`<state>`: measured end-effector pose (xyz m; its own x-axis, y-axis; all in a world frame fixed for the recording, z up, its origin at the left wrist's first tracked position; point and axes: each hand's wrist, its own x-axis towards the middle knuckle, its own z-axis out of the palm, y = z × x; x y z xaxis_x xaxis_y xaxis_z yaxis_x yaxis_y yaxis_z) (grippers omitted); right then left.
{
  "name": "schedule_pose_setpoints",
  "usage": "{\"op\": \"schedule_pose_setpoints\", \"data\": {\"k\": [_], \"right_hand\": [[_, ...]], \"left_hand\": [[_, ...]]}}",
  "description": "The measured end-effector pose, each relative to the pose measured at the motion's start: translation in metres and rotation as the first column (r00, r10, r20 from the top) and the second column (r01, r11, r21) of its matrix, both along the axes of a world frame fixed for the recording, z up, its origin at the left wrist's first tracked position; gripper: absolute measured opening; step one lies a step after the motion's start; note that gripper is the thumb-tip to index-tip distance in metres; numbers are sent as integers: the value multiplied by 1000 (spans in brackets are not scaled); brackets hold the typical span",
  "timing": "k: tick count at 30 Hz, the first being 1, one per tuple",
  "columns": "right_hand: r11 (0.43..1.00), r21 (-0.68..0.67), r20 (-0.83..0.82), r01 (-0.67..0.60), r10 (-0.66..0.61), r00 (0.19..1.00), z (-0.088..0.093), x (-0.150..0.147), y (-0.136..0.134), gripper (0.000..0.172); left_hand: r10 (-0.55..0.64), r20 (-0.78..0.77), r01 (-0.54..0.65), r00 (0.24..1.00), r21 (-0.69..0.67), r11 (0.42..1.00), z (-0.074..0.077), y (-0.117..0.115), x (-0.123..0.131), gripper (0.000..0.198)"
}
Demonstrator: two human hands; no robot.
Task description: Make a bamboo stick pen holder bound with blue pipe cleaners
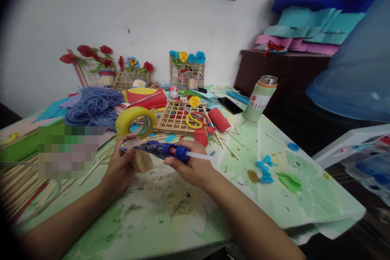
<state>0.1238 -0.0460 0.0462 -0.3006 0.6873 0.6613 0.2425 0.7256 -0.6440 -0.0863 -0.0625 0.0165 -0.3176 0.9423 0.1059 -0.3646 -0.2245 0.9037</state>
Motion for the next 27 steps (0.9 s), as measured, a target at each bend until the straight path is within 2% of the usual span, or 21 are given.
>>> {"op": "schedule_pose_setpoints", "data": {"k": [6,17,21,24,27], "right_hand": [[997,-67,23,36,-35,999,-3,2,2,43],[998,-45,34,43,-42,999,-5,2,3,43],[990,-5,96,138,-137,986,-5,4,8,37],[949,47,311,313,-312,898,-4,8,20,33],[870,96,545,483,-452,707,-5,16,37,29]], "left_hand": [[-3,-14,3,1000,1,1000,2,-1,-1,54],[-20,3,20,1000,30,999,0,-1,-1,52],[-24,-10,24,1000,22,999,-1,-1,-2,52],[-33,1,33,999,9,999,-1,-1,-1,54],[-43,-9,43,999,0,999,0,-1,-1,53]]}}
